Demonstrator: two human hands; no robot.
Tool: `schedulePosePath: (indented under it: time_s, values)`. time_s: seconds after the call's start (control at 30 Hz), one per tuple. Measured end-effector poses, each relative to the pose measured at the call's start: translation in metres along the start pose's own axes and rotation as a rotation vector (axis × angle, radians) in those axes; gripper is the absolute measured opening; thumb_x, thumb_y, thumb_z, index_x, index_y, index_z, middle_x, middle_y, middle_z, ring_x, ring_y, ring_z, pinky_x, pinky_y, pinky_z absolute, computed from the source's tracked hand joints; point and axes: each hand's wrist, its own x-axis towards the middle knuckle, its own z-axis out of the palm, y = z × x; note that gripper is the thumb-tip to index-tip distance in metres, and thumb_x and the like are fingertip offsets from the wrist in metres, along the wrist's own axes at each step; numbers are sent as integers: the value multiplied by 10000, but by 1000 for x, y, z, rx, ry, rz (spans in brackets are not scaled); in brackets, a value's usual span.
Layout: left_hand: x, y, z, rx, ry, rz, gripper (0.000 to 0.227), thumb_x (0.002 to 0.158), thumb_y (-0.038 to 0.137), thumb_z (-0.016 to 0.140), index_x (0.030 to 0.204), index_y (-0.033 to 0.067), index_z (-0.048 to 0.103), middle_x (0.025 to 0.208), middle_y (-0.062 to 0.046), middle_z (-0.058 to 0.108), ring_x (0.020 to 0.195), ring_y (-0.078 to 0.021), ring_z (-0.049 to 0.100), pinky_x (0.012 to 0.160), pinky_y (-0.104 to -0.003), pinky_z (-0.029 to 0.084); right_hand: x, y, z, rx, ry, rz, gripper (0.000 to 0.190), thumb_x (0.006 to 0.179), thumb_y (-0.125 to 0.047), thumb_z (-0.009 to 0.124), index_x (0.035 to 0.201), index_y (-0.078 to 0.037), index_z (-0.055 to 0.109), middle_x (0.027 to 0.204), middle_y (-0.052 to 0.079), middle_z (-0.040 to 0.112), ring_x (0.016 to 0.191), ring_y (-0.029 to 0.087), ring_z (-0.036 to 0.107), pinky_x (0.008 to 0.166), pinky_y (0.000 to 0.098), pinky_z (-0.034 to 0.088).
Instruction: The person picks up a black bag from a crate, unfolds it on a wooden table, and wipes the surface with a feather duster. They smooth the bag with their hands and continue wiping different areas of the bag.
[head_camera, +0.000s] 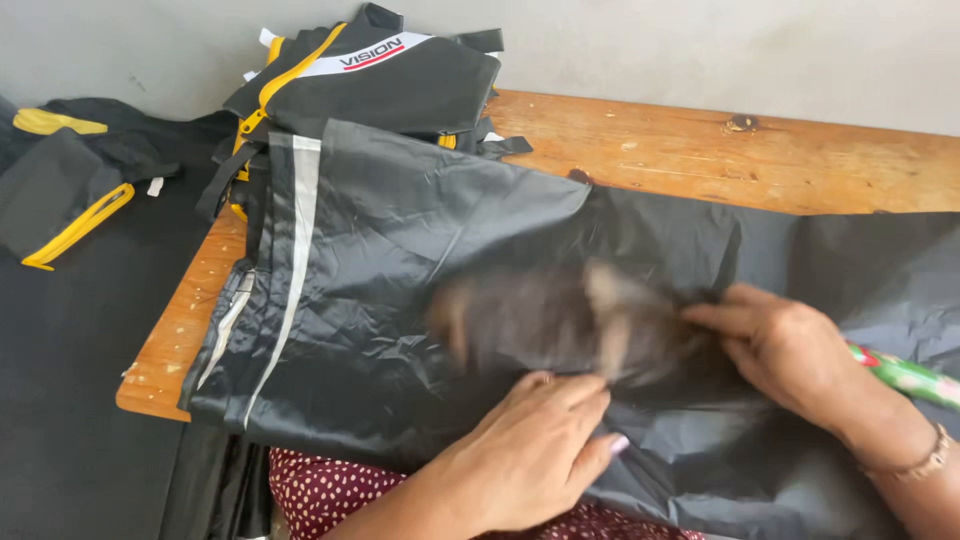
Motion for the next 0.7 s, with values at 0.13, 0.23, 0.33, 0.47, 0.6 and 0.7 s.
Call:
schedulePosePath:
  time_s: [0.13, 0.23, 0.33, 0.47, 0.6, 0.7]
  values:
    - [29, -15, 7, 266, 145, -154, 531, 996, 165, 620, 1422, -73, 412, 1133, -222, 508, 856, -430, 624, 783, -539, 520, -6, 14, -4, -184, 86, 229, 495, 878, -181, 587, 1320, -379, 690, 983, -48, 646, 853, 190, 734, 771, 323, 582]
    - [43, -33, 21, 362, 152, -277, 691, 944, 187, 708, 1467, -73, 339, 1159, -208, 469, 828, -420, 661, 719, -497, 563, -27, 12, -6, -138, 17, 264, 516, 858, -174, 597, 1306, -413, 684, 1031, -87, 666, 864, 174, 747, 793, 299, 576]
    - [53, -38, 18, 586, 63, -338, 895, 892, 348, 779, 1515, -95, 313, 1183, -218, 509, 825, -354, 676, 672, -428, 593, -42, 9, -6, -339, 132, 441, 490, 906, -256, 577, 1361, -429, 636, 1081, -83, 676, 935, 225, 749, 800, 377, 613]
    - [88, -40, -14, 836, 369, -189, 235, 789, 34, 531, 993, 146, 557, 899, -81, 599, 808, -307, 597, 680, -444, 491, -67, -18, 10, -599, 297, 436, 514, 888, -304, 574, 1385, -436, 587, 1099, -139, 648, 659, 246, 760, 526, 386, 624]
    - [137, -94, -26, 621, 374, -89, 640, 1067, 395, 387, 1510, -67, 373, 1559, -295, 410, 1478, -510, 301, 1183, -603, 264, -77, -31, 28, -475, -51, 498, 705, 823, -289, 545, 1486, -479, 397, 1155, -67, 525, 983, 247, 715, 730, 489, 687]
    - [142, -110, -23, 310, -10, -305, 772, 1009, 567, 114, 1618, 103, 215, 1721, -104, 79, 1582, -357, -52, 1253, -510, -63, -76, -16, 23, -504, -29, 599, 650, 853, -289, 516, 1459, -507, 427, 1141, 3, 521, 925, 329, 760, 685, 536, 684]
